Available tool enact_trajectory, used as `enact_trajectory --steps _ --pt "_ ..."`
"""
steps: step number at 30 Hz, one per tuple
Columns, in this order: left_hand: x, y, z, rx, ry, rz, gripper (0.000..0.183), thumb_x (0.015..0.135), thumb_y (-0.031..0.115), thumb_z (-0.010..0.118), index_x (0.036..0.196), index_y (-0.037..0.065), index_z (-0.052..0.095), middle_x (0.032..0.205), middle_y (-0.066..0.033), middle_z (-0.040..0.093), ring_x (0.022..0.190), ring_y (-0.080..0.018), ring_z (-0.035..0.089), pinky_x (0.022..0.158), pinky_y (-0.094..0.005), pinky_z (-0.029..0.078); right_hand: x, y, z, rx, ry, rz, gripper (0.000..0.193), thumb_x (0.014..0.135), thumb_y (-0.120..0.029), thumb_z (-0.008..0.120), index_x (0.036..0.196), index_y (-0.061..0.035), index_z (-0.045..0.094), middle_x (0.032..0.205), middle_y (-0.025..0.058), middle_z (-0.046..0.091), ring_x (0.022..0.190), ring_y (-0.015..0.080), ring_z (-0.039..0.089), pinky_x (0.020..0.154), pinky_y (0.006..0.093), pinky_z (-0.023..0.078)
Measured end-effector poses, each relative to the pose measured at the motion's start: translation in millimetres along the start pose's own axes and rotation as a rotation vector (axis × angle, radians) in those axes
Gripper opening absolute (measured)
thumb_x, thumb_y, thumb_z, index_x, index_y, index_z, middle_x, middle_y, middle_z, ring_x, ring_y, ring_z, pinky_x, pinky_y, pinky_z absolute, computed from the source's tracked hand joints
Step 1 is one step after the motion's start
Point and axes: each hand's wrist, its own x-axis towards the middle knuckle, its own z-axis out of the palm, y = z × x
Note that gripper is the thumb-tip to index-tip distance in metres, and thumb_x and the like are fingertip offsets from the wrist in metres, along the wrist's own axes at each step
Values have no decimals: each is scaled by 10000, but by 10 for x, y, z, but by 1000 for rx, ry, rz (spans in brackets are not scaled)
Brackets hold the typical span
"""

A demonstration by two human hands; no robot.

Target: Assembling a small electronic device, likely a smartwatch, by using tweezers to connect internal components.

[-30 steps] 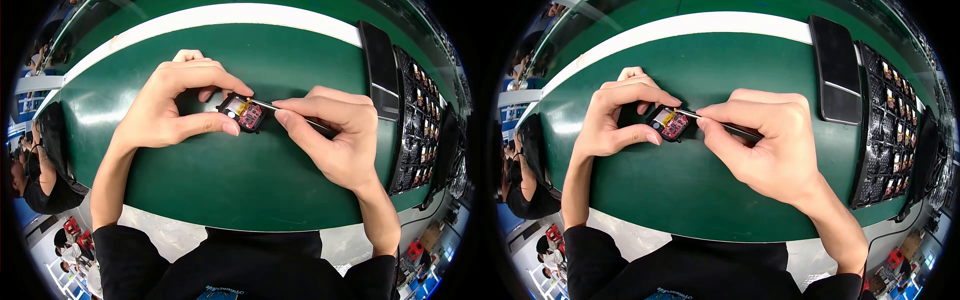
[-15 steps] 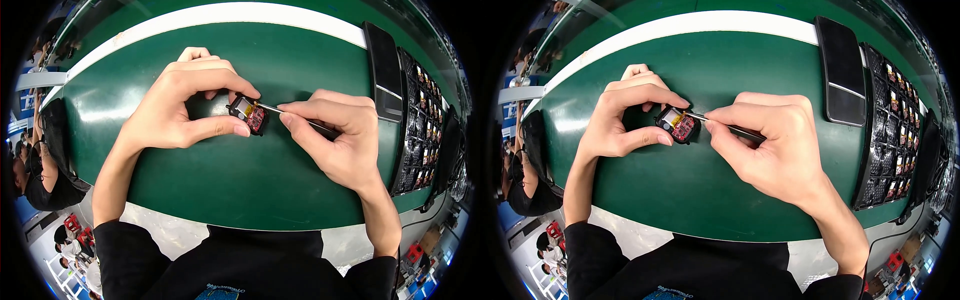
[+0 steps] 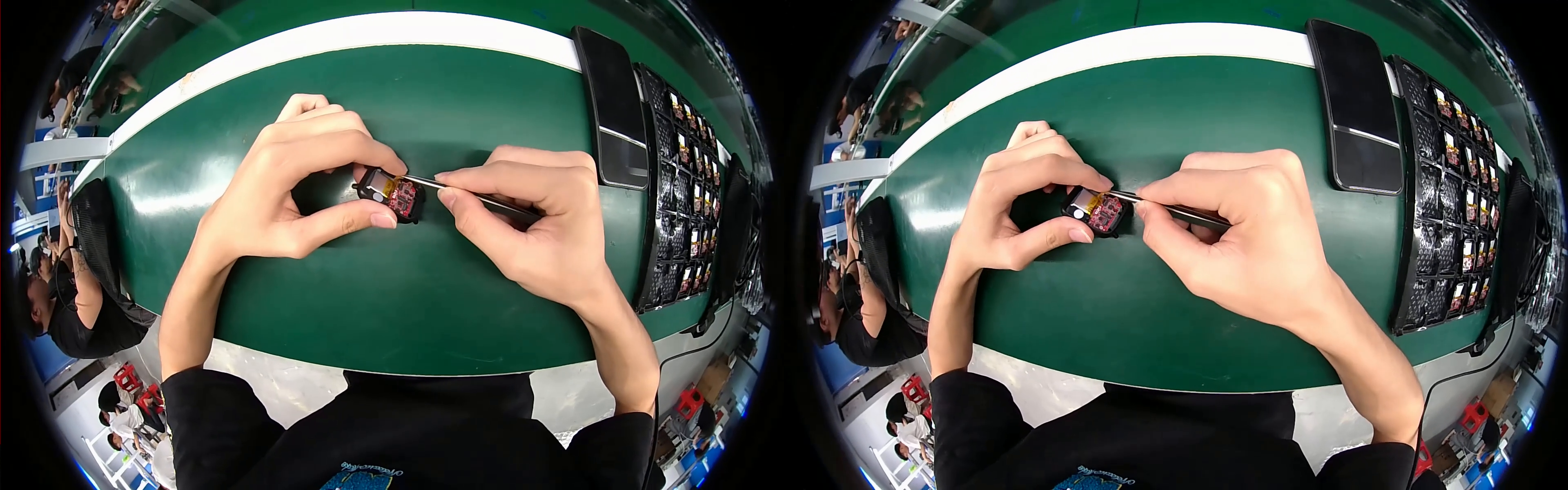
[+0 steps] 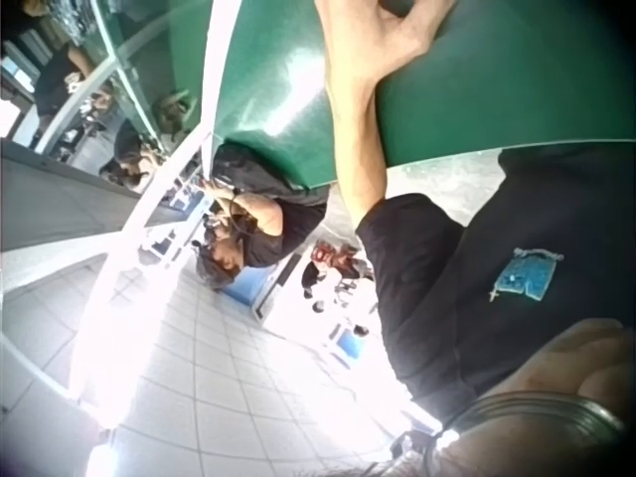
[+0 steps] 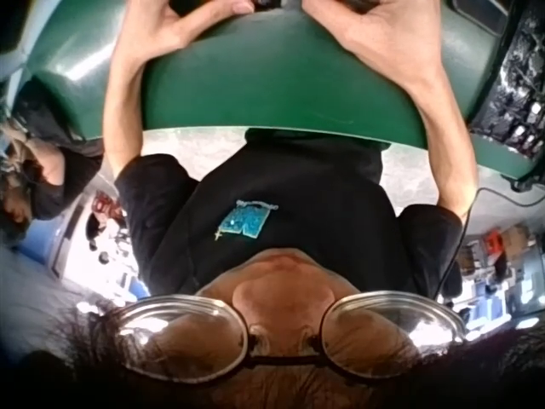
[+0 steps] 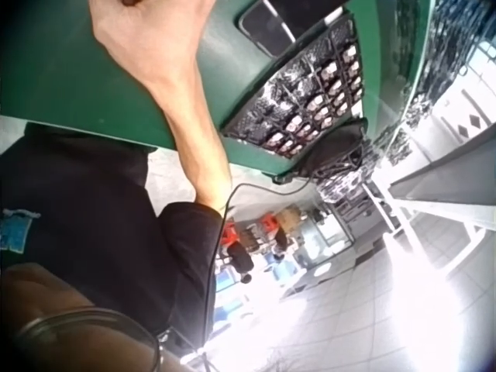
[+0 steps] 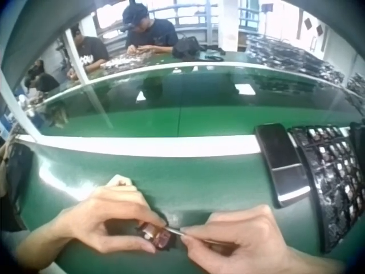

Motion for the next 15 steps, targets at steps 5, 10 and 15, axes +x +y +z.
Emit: enact_trajectory --steps 5,10,15 --pt "38 24 6 3 10 -1 464 786 331 973 1115 36 830 929 -35 738 768 -193 546 919 -372 406 -17 -6 -9 -19 -2 -5 52 860 33 812 894 13 846 649 72 683 491 128 588 463 298 396" --pt "34 11 24 -4 22 -10 507 751 318 993 1140 41 822 916 -26 720 763 -187 531 911 -364 405 -9 -29 -27 -19 18 -18 53 857 29 816 898 15 848 648 69 685 492 122 591 462 292 396" --pt "39 8 65 -12 83 -42 549 728 288 1008 1189 60 815 841 -4 644 767 -185 546 918 -369 407 21 -29 -115 -36 51 55 107 927 17 845 1033 29 855 720 46 729 575 50 599 502 244 421"
